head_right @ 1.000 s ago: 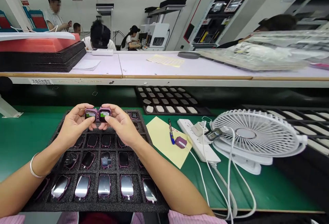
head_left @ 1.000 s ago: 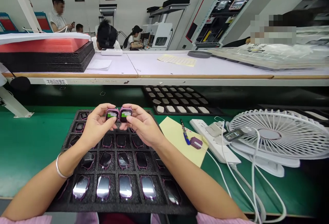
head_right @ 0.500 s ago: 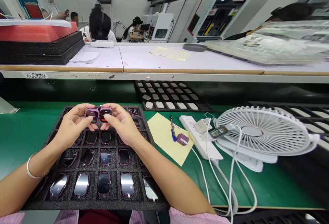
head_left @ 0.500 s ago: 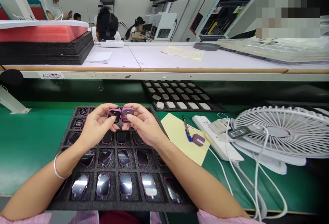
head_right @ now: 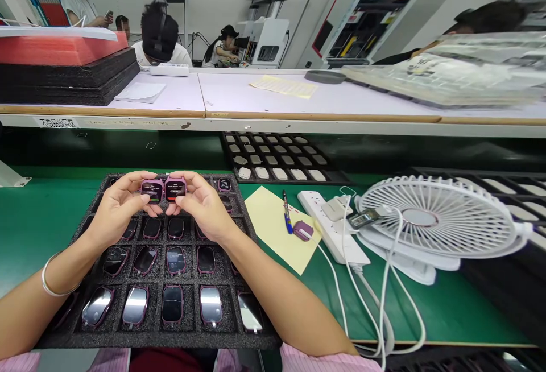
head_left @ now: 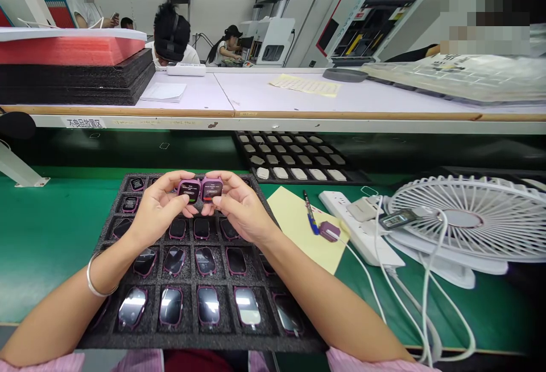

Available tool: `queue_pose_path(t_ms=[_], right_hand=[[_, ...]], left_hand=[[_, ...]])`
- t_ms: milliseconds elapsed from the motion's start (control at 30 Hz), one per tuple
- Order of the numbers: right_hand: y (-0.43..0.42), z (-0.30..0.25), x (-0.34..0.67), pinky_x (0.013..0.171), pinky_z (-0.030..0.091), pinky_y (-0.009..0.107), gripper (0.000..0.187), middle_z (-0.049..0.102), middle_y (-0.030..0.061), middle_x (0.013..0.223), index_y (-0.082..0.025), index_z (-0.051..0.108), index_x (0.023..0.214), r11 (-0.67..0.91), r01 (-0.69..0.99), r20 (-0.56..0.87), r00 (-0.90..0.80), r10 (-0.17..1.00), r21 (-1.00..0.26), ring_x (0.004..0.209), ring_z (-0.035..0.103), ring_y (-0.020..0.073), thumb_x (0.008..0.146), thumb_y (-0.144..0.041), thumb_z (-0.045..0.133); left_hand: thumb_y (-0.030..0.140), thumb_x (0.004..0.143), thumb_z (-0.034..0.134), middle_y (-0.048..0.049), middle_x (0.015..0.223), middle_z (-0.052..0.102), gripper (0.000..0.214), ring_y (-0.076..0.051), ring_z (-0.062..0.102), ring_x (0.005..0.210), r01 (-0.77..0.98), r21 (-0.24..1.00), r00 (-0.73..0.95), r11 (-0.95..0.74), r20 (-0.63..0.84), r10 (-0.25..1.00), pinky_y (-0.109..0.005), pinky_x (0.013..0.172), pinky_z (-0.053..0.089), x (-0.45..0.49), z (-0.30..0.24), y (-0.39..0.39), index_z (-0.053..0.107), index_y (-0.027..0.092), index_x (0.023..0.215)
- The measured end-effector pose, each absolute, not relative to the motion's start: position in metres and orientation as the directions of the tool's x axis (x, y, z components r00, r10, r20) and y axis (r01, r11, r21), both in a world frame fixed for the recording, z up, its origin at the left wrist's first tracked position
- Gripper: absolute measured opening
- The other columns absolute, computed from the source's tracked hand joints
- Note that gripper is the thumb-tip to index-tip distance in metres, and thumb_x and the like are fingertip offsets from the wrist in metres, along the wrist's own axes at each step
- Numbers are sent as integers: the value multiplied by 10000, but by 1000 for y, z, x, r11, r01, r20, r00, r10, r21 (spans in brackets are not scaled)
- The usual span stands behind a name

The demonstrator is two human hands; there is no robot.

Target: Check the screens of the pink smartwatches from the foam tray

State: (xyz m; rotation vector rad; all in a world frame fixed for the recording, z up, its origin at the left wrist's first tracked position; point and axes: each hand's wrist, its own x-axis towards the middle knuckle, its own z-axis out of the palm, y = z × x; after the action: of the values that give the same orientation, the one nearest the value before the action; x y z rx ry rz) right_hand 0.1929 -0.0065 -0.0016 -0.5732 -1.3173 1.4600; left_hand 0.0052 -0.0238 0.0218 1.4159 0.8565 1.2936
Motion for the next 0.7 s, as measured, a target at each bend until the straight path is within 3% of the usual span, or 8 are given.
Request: queue_pose_path(t_ms=[133, 267, 433, 533, 633, 700], right_hand=[[-6, 0, 192, 657, 551, 303, 361, 682, -21, 894, -235, 622, 1131, 127, -370, 263, -343, 902, -920, 642, 688, 134, 786, -213, 723], [-14, 15, 197, 665, 574, 314, 289, 734, 13, 965, -239, 619, 1158, 124, -400, 252, -286, 925, -908, 670, 711, 148, 898, -344, 690], [-57, 44, 208, 842, 621, 439, 301, 716, 57, 1229, -315, 579, 1297, 389, -322, 438, -93, 894, -863, 882, 753, 219, 1018, -425, 592], [-76, 49, 211, 875, 617, 453, 295, 700, 46, 1244, -364, 583, 1321, 506, -256, 532, -40, 846, -823, 952, 742, 234, 1031, -416, 591], [-64, 39, 206, 802, 616, 403, 290, 710, 37, 1167, -341, 606, 1289, 445, -291, 491, -105, 865, -847, 842, 730, 196, 1014, -430, 621], [-44, 25, 200, 712, 594, 351, 342, 715, 31, 1068, -304, 615, 1265, 294, -324, 363, -179, 914, -899, 748, 704, 171, 970, -468, 670]], left_hand=[[194, 825, 690, -32, 1028, 708, 302, -123, 732, 629, -129, 962, 180, -241, 261, 948, -243, 613, 628, 3, 22, -25, 653, 171, 1124], [228, 864, 693, -43, 1084, 706, 286, -140, 747, 664, -173, 956, 172, -235, 265, 949, -251, 625, 627, -1, 29, -32, 660, 188, 1145], [256, 891, 698, -28, 1079, 707, 270, -158, 762, 705, -204, 952, 181, -230, 267, 946, -262, 662, 626, -2, 37, -42, 674, 223, 1158], [248, 869, 700, -19, 984, 717, 295, -156, 753, 696, -238, 962, 168, -131, 173, 971, -250, 641, 615, 3, 34, -38, 664, 208, 1159], [239, 815, 723, -13, 943, 717, 343, -142, 732, 664, -293, 955, 115, -43, 80, 990, -243, 618, 598, 7, 30, -31, 648, 189, 1146], [239, 785, 731, -18, 954, 717, 380, -132, 714, 643, -324, 946, 90, -12, 43, 995, -240, 603, 581, 7, 29, -28, 635, 182, 1148]])
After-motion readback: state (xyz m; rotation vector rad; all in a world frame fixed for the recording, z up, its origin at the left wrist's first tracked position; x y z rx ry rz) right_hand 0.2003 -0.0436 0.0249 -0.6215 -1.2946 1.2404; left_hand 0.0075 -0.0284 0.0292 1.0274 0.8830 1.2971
